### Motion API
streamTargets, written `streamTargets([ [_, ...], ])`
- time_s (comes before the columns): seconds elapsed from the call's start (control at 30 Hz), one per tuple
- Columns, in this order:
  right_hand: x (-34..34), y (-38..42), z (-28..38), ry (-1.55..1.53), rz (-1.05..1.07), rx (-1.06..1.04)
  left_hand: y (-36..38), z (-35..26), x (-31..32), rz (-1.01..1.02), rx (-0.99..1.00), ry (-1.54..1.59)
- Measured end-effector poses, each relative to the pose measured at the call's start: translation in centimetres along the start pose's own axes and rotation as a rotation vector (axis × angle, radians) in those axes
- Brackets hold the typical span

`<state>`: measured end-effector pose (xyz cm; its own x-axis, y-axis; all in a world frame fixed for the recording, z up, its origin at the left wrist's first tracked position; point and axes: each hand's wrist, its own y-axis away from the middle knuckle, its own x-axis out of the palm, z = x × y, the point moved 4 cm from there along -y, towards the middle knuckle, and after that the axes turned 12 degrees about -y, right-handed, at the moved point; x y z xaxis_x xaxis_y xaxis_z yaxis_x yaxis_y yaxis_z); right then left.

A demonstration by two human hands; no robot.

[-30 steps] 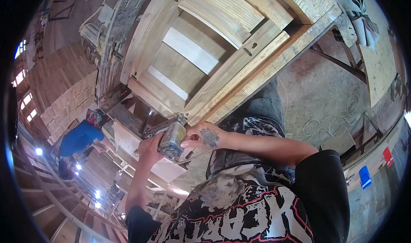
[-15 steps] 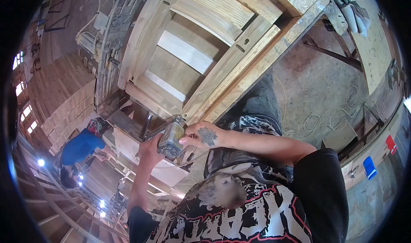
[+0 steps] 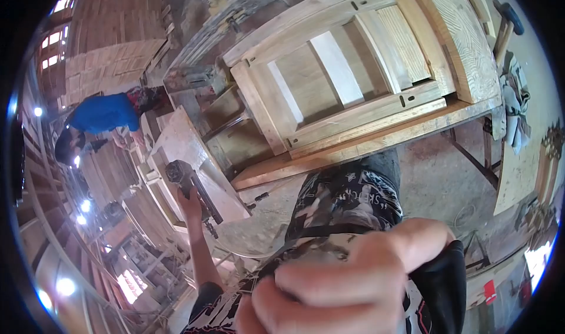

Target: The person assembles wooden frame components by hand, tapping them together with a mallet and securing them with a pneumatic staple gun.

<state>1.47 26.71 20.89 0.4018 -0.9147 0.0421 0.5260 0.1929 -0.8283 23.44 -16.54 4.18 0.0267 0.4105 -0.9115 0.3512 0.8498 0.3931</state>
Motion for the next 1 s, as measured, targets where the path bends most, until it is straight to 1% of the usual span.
streamTargets([
  [0.03,0.4,-1.0,0.5,0.028,-0.036,-0.026,-0.8,2.2,1.0,0.004,-0.007,0.014],
  [0.07,1.0,-1.9,1.1,0.05,-0.067,-0.045,-0.5,2.5,1.1,-0.217,0.117,-0.217],
  [0.1,2.0,-2.3,1.1,0.079,-0.029,-0.029,0.0,2.6,1.6,-0.43,0.24,-0.446],
  [0.13,2.9,-2.5,1.1,0.109,0.01,-0.015,0.0,4.0,2.4,-0.347,0.104,-0.406],
  [0.17,4.2,-2.3,1.1,0.112,-0.031,-0.059,0.6,3.8,2.9,-0.3,0.089,-0.37],
  [0.23,5.0,-2.5,0.4,-0.002,0.167,-0.052,-2.7,9.5,7.0,-0.497,0.17,-0.297],
  [0.27,5.3,-2.6,0.0,-0.061,0.266,-0.039,-1.5,8.3,7.8,-0.563,0.199,-0.344],
  [0.3,6.4,-1.5,-0.7,-0.032,0.337,0.08,-0.4,6.8,7.8,-0.627,0.23,-0.395],
  [0.33,7.5,-0.3,-1.3,0.007,0.41,0.197,-0.1,6.6,8.7,-0.593,0.187,-0.397],
  [0.37,7.6,2.2,-2.7,0.069,0.631,0.254,1.1,5.5,9.0,-0.627,0.123,-0.383],
  [0.43,5.9,7.3,-6.1,0.038,0.646,0.527,2.8,4.7,9.1,-0.738,0.162,-0.389],
  [0.47,3.9,10.1,-7.1,0.107,0.656,0.685,3.9,5.0,9.3,-0.742,0.116,-0.362],
  [0.5,1.2,13.2,-7.6,0.18,0.661,0.838,5.7,5.2,9.3,-0.866,0.159,-0.351],
  [0.53,-2.1,17.4,-8.0,0.231,0.549,1.011,7.6,5.4,9.5,-0.994,0.199,-0.348],
  [0.57,-5.6,20.6,-7.9,0.306,0.519,1.093,9.1,6.4,10.6,-1.007,0.151,-0.33],
  [0.63,-14.9,29.0,-6.8,0.382,0.334,1.406,11.2,10.4,14.7,-0.711,-0.192,-0.036],
  [0.67,-20.0,33.7,-5.6,0.313,0.011,1.645,12.2,11.2,16.0,-0.725,-0.217,-0.015],
  [0.7,-25.2,38.4,-4.3,0.225,-0.338,1.856,12.1,12.9,18.4,-0.416,-0.427,0.212],
  [0.73,-31.2,43.0,-3.4,0.2,-0.555,1.868,12.0,14.0,20.9,-0.094,-0.603,0.437],
  [0.77,-35.5,45.4,-3.5,0.164,-0.785,1.867,11.5,14.5,22.1,-0.111,-0.589,0.461],
  [0.83,-38.5,41.9,-2.6,0.227,-0.981,1.744,10.2,15.4,24.4,-0.112,-0.65,0.998],
  [0.9,-41.8,40.6,-3.6,0.184,-1.061,1.579,8.5,16.0,24.9,-0.102,-0.549,1.103],
  [0.93,-43.3,40.8,-4.2,0.135,-1.06,1.509,7.8,16.4,25.1,-0.083,-0.475,1.137],
  [1.0,-44.2,39.6,-4.8,0.138,-1.1,1.448,7.5,15.6,24.1,-0.078,-0.46,1.139],
])
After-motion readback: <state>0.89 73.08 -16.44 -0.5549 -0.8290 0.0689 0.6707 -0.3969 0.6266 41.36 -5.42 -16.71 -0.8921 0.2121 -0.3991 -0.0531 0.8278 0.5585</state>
